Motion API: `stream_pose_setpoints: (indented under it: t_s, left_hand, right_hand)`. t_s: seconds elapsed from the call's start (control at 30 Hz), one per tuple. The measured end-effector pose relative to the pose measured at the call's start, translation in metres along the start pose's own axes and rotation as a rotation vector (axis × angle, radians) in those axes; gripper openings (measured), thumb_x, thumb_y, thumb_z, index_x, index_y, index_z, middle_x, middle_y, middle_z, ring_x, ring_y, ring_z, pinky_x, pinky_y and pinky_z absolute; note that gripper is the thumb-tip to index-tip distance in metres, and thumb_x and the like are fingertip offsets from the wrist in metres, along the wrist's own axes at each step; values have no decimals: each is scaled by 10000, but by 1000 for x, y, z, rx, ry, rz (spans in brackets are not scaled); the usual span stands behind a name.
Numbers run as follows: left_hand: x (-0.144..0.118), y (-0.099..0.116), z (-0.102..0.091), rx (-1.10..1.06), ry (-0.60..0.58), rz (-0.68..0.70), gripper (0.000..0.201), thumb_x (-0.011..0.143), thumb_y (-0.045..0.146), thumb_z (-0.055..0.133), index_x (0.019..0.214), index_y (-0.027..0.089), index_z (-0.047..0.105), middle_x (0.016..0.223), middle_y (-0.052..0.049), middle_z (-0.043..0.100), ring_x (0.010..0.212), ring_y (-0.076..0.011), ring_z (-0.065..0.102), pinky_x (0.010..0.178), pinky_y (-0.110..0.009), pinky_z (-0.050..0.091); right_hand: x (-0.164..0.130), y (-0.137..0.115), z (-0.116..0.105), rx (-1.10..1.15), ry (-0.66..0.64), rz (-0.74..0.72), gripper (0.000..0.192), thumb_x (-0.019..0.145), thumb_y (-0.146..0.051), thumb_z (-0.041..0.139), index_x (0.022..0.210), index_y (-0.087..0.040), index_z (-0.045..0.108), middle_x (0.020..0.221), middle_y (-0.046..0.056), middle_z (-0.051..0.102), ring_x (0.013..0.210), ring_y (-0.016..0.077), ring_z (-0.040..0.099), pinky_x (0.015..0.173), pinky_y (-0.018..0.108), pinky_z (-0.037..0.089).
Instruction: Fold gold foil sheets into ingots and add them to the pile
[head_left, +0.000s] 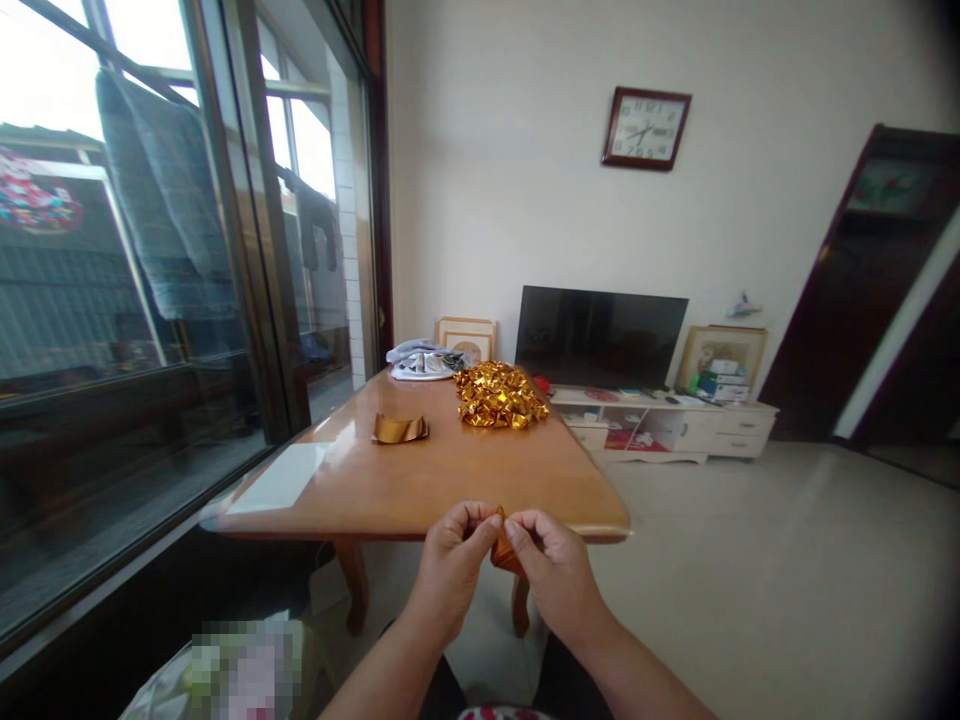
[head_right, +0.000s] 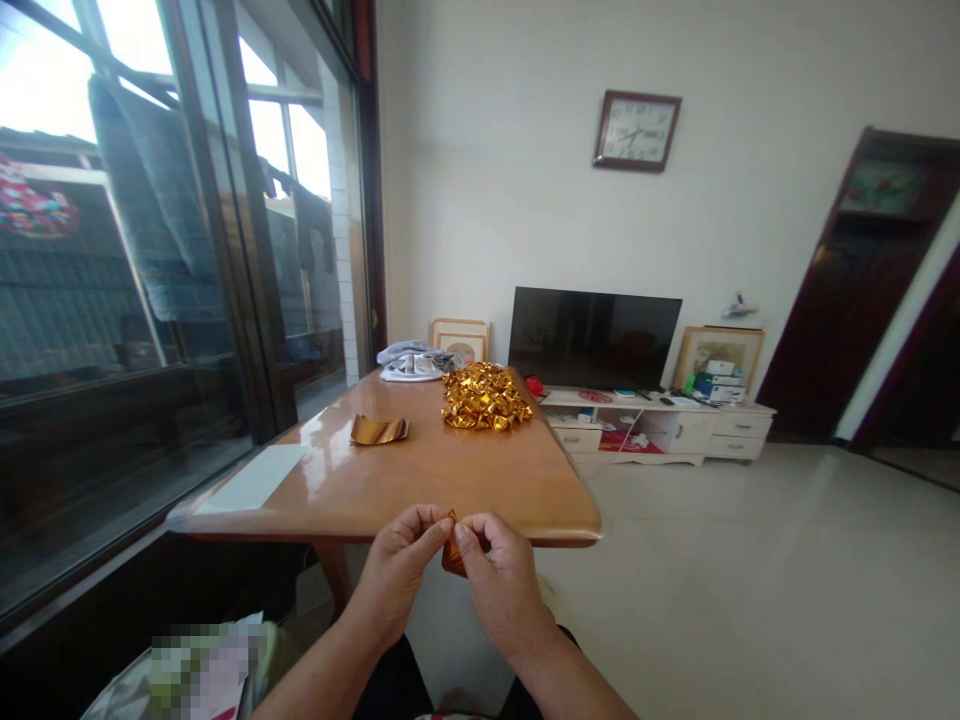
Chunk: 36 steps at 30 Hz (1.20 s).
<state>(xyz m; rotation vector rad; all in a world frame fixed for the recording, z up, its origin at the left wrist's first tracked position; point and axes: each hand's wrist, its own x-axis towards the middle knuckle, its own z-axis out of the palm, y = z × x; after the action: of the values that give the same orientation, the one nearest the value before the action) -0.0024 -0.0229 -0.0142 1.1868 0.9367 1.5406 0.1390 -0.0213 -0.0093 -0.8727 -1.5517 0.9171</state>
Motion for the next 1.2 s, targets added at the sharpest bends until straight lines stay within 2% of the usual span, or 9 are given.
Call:
stream_pose_setpoints:
  t_s: [0.37,0.5,0.63,0.83,0.97,1.2]
  left_hand:
    - [-1,-1,-3,-51,-50,-53,234,849,368,695,800,152,621,732,6,587,681,-114,486,664,-232,400]
    - [0,-1,-3,-37,-69,-30,226,859,362,686,812,150,624,736,5,592,688,-116,499,670,-233,411]
    - [0,-5,0,17,-18,34,219,846,355,695,905,151,641,800,-16,638,733,-141,562,692,-251,444]
    - [-1,-13,0,201,125,184,191,829,352,701,830,170,640,752,-8,613,695,-154,576,648,-259,459]
    - [1,-14,0,279,133,213,194,830,366,696,812,173,685,780,-24,631,719,-163,589,665,-264,474]
    - [6,-17,1,234,126,198,225,831,391,688,806,169,672,747,-26,645,691,-166,599,647,-269,482]
  right_hand:
    - [-1,2,-1,-58,3,-18,296,941,-428,581,822,-167,655,702,14,636,641,139,558,612,246,465]
    - [1,5,-2,-52,7,1,310,932,-444,587,812,-166,652,685,10,626,625,138,556,592,242,467]
    - [1,4,-1,-11,61,9,308,923,-455,596,817,-172,656,704,15,647,644,149,591,614,250,501]
    - [-1,4,0,30,66,3,289,922,-447,605,838,-177,662,744,28,675,668,160,623,663,272,539]
    - [0,9,0,2,48,-20,288,934,-444,588,838,-182,662,747,32,676,687,172,640,669,280,552]
    - [1,15,1,-121,57,-66,267,957,-418,554,849,-200,663,771,29,683,721,173,641,710,282,529]
